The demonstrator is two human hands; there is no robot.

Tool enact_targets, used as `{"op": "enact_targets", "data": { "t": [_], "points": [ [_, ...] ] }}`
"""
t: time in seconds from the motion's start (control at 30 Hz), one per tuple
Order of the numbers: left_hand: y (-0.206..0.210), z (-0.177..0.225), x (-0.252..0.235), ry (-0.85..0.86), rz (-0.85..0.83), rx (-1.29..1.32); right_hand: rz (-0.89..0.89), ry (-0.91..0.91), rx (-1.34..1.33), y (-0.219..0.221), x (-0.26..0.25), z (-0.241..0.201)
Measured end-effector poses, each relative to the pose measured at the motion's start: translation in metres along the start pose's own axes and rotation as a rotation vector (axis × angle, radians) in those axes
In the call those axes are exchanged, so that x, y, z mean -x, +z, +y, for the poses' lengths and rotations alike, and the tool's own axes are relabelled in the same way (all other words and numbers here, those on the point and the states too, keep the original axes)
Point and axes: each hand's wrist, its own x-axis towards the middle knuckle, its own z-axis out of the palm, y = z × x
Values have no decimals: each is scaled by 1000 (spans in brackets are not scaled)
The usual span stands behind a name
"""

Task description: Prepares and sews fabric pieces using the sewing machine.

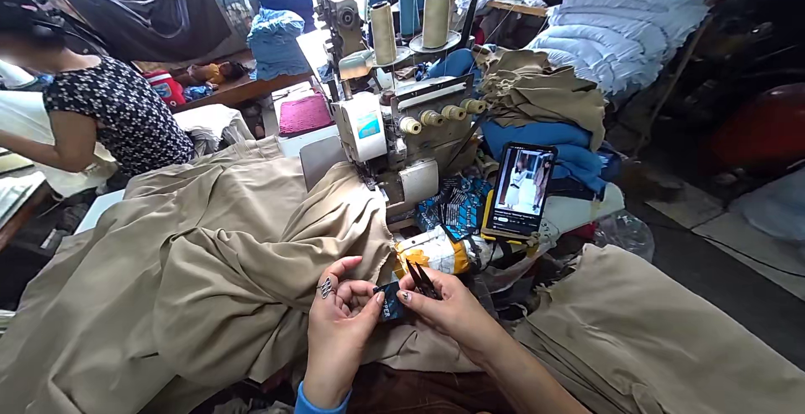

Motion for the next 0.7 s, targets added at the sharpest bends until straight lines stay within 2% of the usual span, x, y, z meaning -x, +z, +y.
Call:
{"op": "enact_targets", "data": {
  "t": [0.1,0.2,0.27,0.37,0.43,0.53,0.7],
  "points": [
    [1,0,0,-12,-17,13,5,24,-18,1,-2,2],
    [-1,-3,-1,7,-49,40,61,103,-191,2,-5,0],
    [-4,-9,-2,107,-81,-25,110,161,-342,-1,-9,1],
    [-7,-22,-6,383,-122,-300,137,241,-530,-6,-12,5],
    [-4,-27,-8,509,-145,-483,138,292,-594,-8,-13,5],
    [5,-35,-9,600,-193,-622,119,323,-642,-9,-14,7],
    [10,-46,-14,731,-124,-766,90,344,-646,-10,-14,8]
  ]
}}
